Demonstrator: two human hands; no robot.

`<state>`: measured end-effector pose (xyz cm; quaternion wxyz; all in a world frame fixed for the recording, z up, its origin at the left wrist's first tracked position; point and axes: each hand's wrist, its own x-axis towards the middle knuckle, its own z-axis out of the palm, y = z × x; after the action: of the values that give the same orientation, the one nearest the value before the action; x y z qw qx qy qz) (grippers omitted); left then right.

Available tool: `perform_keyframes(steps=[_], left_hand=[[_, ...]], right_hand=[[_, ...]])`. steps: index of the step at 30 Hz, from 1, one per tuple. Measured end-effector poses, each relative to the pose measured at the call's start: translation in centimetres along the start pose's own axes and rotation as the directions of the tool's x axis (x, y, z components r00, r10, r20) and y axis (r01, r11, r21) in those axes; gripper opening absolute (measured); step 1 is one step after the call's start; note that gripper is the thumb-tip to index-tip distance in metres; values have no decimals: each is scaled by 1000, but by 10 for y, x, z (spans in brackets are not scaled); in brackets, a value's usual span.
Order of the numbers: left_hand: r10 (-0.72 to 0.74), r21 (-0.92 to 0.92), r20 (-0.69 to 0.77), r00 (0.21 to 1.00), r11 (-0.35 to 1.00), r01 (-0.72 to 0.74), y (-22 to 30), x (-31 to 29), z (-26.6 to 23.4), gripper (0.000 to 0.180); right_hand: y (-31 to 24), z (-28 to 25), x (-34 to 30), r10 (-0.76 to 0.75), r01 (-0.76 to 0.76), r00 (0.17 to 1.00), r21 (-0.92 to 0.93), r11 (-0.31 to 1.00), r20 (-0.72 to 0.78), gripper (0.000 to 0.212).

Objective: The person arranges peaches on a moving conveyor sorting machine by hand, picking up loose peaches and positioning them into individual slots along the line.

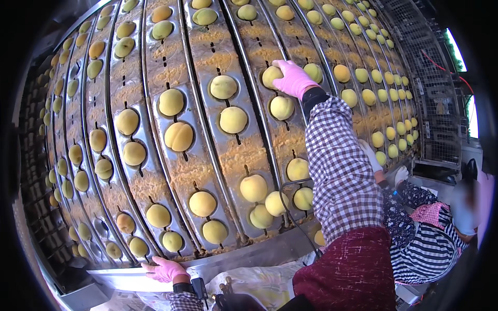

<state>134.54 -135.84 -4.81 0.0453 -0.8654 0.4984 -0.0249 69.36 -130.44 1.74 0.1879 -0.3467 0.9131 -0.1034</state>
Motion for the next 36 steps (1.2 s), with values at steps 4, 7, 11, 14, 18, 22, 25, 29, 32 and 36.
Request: perform_keyframes(steps=[4, 7, 11, 14, 18, 22, 25, 29, 32, 36], left_hand=[[-9, -35, 4, 1000, 999, 9, 2, -1, -3, 62], [-29, -73, 47, 998, 997, 32, 11, -4, -12, 61], [-17, -106, 53, 998, 994, 23, 6, -4, -11, 61], [-15, -110, 56, 998, 994, 21, 7, -2, -9, 60], [-15, -102, 44, 999, 995, 19, 3, -3, -7, 60], [-6, -113, 59, 998, 994, 12, 12, -8, -17, 61], [-9, -90, 72, 997, 996, 16, 13, -8, -16, 61], [-25, -53, 80, 996, 998, 30, 9, -3, -17, 61], [-21, -42, 80, 997, 999, 24, 11, -4, -13, 61], [-29, -23, 94, 995, 999, 31, 11, -1, -16, 62]], right_hand=[[-29, 11, -19, -61, 37, 997, -359, 933, -55, 70], [-27, 11, -18, -39, 14, 997, -347, 938, -64, 73], [-26, 8, -16, -40, 42, 999, -290, 956, 14, 70], [-20, 19, -9, -182, 153, 983, -476, 866, -14, 70], [-17, 21, -9, -188, 163, 982, -471, 867, -7, 72], [-32, 16, -16, -122, 114, 992, -518, 848, 18, 72], [-67, 16, -42, -303, 201, 941, -473, 858, -149, 59], [-116, 36, -80, -536, 551, 834, -252, 795, 133, 60], [-133, 48, -84, -454, 530, 847, -376, 760, 276, 64], [-135, 49, -86, -327, 400, 913, -373, 838, 245, 65]])
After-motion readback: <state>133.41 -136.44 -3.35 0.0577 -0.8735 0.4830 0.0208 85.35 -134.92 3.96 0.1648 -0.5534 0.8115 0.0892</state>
